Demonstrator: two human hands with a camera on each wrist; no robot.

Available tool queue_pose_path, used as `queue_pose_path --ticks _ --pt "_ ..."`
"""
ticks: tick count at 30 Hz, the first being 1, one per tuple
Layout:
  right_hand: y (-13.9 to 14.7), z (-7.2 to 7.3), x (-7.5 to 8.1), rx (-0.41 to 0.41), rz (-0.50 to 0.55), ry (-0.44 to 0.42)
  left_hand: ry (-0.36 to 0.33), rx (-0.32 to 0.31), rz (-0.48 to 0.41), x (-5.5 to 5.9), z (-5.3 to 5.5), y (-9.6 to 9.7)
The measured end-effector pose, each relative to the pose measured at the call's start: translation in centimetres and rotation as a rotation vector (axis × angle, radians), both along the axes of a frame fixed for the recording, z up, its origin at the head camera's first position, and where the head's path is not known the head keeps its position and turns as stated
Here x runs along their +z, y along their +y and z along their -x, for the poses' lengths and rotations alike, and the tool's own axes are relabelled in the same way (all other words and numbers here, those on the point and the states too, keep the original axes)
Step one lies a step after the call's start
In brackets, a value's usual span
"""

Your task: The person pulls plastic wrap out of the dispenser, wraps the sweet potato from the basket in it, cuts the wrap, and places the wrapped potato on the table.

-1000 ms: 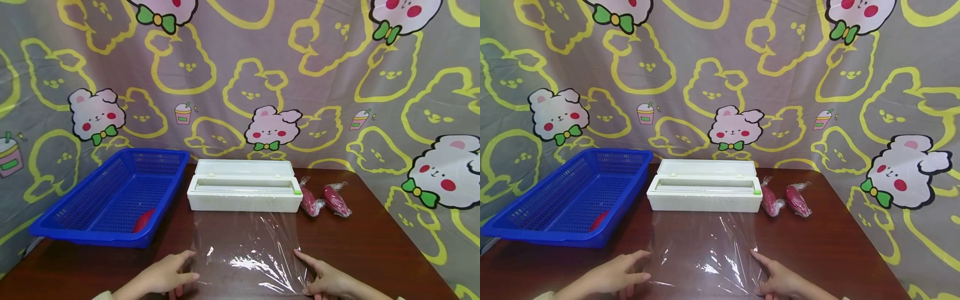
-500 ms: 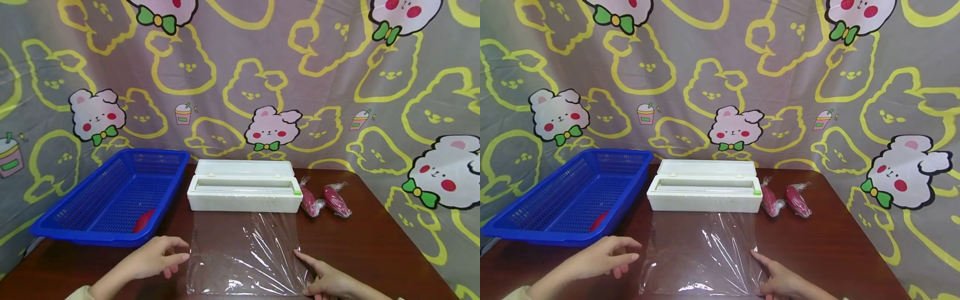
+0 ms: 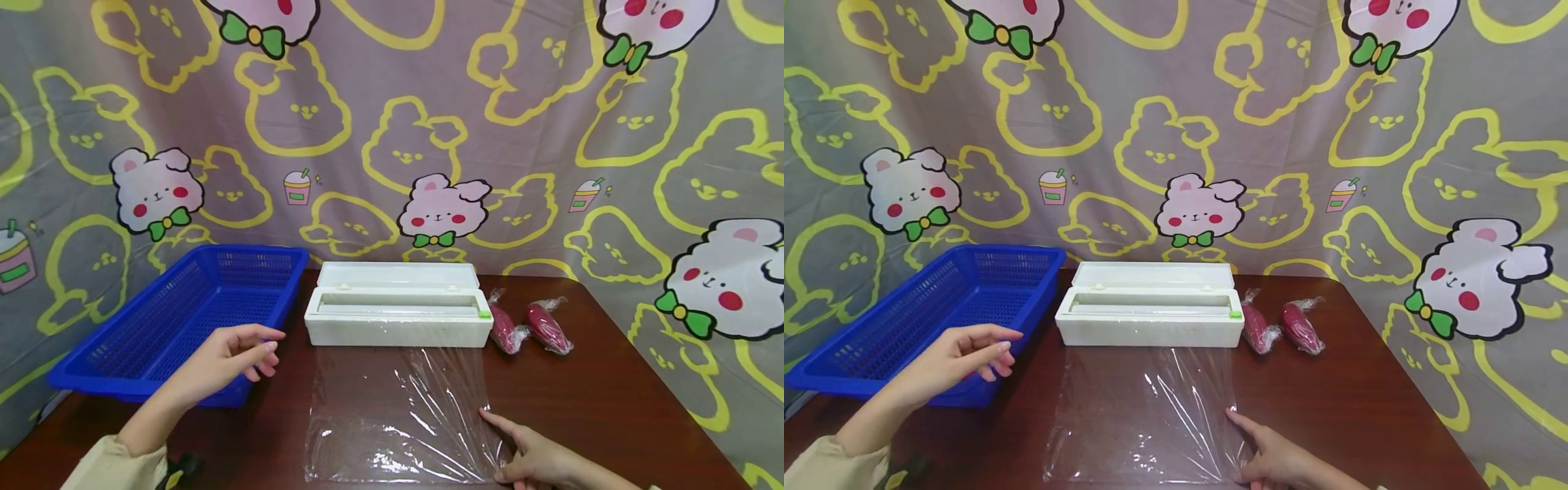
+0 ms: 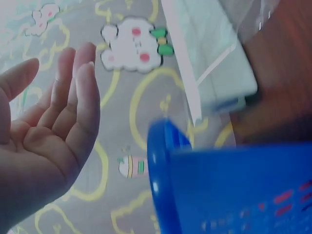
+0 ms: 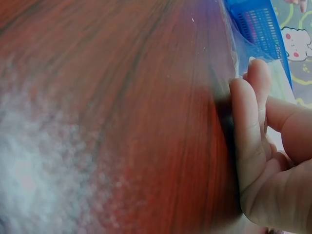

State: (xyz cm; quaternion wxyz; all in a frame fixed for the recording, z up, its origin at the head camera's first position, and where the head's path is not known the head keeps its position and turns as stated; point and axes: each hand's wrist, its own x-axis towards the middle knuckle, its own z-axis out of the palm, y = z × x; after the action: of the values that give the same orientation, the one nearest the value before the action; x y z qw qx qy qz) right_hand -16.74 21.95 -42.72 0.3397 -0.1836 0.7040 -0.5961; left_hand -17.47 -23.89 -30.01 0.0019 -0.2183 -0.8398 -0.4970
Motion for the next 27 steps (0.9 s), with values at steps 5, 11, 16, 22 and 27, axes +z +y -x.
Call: queue_pose_path --ticks 5,11,16,22,27 --pt "0.0 0.2 -0.1 0.006 0.003 0.022 0.091 0.113 -0.014 -0.2 1.5 -1.7" --pt "0.2 0.4 -0.2 0.054 0.02 0.013 0.142 0.206 0.025 -1.8 2.9 -3.8" --pt "0.2 0.4 -0.1 0.065 0.031 0.031 0.16 0.215 0.088 -2.5 3.8 -5.1" --pt "0.1 0.3 0.0 0.029 0.006 0.017 0.095 0.213 0.218 -2.8 4.7 -6.6" --pt "0.1 0.2 -0.1 0.019 0.003 -0.002 -0.034 0.198 0.263 -3.2 5.3 -7.6"
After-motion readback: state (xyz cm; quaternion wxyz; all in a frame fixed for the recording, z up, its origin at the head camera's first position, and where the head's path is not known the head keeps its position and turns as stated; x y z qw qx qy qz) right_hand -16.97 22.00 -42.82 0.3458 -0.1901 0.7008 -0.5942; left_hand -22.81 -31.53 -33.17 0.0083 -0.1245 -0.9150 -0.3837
